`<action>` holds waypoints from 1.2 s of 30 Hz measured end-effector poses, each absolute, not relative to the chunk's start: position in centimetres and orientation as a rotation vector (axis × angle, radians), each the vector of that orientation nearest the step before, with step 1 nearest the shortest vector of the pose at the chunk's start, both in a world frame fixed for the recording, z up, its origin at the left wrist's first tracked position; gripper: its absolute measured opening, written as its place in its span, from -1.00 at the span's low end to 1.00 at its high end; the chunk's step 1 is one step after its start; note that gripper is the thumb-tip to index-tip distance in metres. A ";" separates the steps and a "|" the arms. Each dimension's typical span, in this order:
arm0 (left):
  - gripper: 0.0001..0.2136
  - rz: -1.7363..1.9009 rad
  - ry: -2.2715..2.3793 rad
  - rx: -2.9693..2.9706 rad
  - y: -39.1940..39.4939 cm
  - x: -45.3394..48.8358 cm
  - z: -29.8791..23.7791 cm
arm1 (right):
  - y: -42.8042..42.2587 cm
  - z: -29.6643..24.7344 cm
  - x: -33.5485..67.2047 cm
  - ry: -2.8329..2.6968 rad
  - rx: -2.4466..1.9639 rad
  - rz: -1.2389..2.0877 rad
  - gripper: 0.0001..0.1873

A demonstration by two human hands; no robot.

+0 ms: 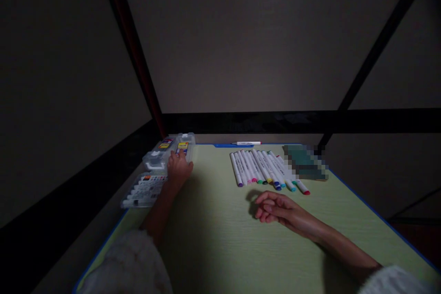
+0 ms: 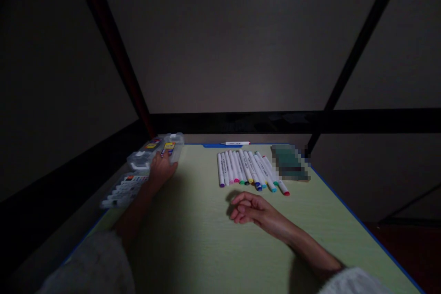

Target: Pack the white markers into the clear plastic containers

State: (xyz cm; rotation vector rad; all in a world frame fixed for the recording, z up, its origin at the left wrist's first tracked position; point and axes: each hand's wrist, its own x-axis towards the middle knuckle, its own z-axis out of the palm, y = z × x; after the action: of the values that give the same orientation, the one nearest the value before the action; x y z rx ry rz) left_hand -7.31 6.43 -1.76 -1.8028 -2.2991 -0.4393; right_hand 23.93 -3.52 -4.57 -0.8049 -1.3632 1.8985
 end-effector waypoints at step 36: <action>-0.42 -1.181 -1.334 -2.240 2.4 -0.9 -0.4 | -3.3 -4.1 23.9 -1.167 -0.770 1.779 -0.75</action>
State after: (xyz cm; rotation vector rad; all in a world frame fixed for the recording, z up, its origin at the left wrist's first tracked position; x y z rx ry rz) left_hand -0.91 2.38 -0.42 -2.2402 -1.3344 -1.1811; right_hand 23.91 -3.27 -4.10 -0.7697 -1.1671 1.7787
